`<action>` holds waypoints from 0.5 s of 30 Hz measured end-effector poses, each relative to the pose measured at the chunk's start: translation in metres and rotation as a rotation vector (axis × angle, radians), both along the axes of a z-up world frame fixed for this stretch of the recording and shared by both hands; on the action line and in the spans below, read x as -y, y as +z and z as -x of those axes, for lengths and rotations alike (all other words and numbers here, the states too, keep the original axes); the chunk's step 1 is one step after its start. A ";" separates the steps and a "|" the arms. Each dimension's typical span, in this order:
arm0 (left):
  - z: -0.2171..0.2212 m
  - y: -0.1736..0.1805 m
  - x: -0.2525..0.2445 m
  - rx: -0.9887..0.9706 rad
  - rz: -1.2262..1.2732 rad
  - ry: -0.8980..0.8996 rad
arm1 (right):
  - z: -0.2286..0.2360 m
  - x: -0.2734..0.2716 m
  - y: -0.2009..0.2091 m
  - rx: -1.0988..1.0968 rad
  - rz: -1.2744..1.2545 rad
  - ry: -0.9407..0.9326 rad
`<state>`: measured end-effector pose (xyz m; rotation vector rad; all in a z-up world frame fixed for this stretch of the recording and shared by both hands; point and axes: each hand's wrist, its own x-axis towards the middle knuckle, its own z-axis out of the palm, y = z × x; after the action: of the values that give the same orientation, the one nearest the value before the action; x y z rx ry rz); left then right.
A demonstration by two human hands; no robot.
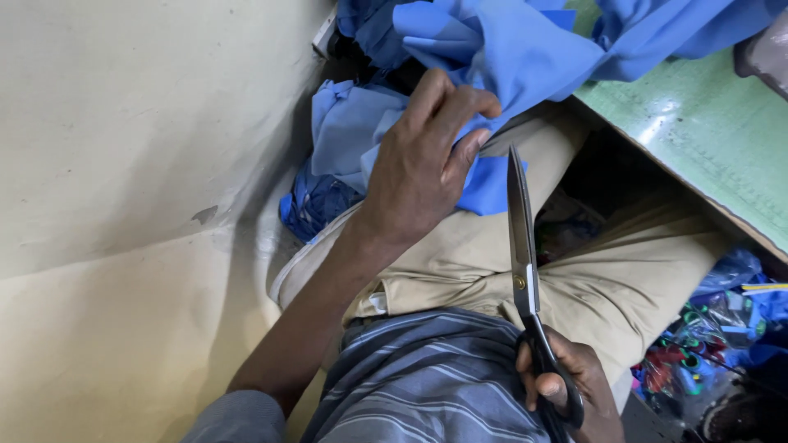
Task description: Trimming loose threads and excess fabric from a blue garment using tailor scissors
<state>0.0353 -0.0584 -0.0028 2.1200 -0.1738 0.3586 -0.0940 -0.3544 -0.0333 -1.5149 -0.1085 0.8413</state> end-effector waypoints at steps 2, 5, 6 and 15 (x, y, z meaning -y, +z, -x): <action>-0.005 -0.014 0.003 0.033 -0.207 0.059 | 0.000 -0.010 0.010 0.044 -0.008 -0.070; -0.011 -0.023 0.003 0.084 -0.402 0.119 | 0.003 -0.012 0.021 0.044 0.006 -0.199; -0.014 -0.025 0.000 0.102 -0.398 0.117 | 0.004 -0.013 0.023 0.001 0.022 -0.262; 0.012 0.038 -0.023 -0.200 0.202 -0.325 | 0.000 -0.006 0.032 0.048 0.095 -0.341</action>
<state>0.0236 -0.0352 0.0347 1.8747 -0.3451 -0.0280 -0.0936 -0.3487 -0.0012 -1.5861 0.1534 0.5431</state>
